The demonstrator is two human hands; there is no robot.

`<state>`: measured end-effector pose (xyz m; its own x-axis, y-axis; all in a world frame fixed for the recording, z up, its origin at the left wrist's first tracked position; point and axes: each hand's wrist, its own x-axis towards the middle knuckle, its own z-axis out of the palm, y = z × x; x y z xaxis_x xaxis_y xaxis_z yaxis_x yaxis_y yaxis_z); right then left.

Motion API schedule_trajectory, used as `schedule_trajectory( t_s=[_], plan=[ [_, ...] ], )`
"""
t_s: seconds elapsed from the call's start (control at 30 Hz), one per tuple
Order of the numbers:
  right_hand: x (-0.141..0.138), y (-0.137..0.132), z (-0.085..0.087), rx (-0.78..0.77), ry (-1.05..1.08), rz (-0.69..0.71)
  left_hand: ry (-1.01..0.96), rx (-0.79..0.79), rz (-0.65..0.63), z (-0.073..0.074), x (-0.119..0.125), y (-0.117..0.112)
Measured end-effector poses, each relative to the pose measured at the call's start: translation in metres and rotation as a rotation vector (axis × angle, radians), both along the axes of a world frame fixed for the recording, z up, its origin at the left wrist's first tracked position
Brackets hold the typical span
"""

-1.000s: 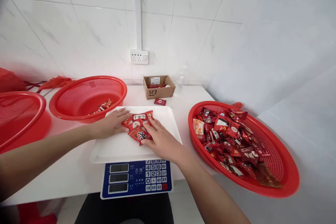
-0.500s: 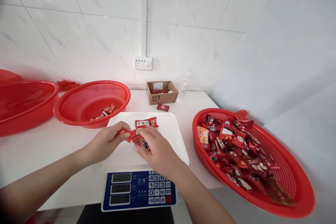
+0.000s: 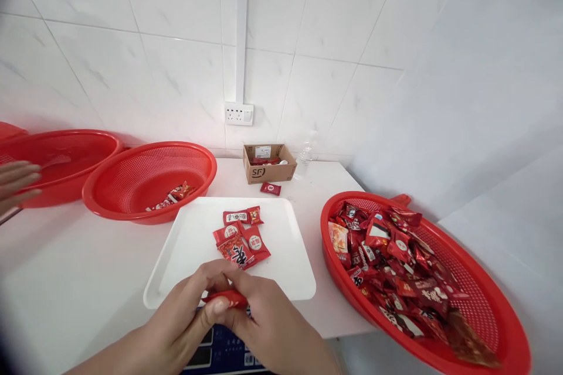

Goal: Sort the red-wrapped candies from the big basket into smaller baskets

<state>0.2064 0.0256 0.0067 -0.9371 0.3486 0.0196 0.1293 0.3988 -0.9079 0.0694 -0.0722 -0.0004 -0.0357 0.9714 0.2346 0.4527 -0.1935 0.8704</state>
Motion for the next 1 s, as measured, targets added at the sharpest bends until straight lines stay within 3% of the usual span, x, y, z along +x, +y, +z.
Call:
schedule_trajectory(
  t_s=[0.3,0.5,0.63,0.73,0.83,1.0],
  plan=[
    [-0.003,-0.004,-0.008,0.259,-0.015,0.005,0.062,-0.007,0.110,-0.019,-0.004,-0.001],
    [-0.002,-0.004,-0.012,0.374,-0.068,-0.008,0.113,-0.095,0.098,-0.022,-0.001,0.000],
    [-0.001,-0.003,-0.013,0.378,-0.007,-0.025,0.168,0.006,0.115,-0.023,-0.003,0.001],
    [0.005,0.004,-0.013,0.365,0.047,-0.111,0.174,0.071,0.153,-0.018,-0.015,0.000],
    [0.019,0.019,-0.020,0.385,0.112,-0.279,0.209,0.101,0.222,-0.003,-0.031,-0.007],
    [0.040,0.045,-0.045,0.336,0.042,-0.642,0.302,0.268,0.384,0.011,-0.028,-0.043]
  ],
)
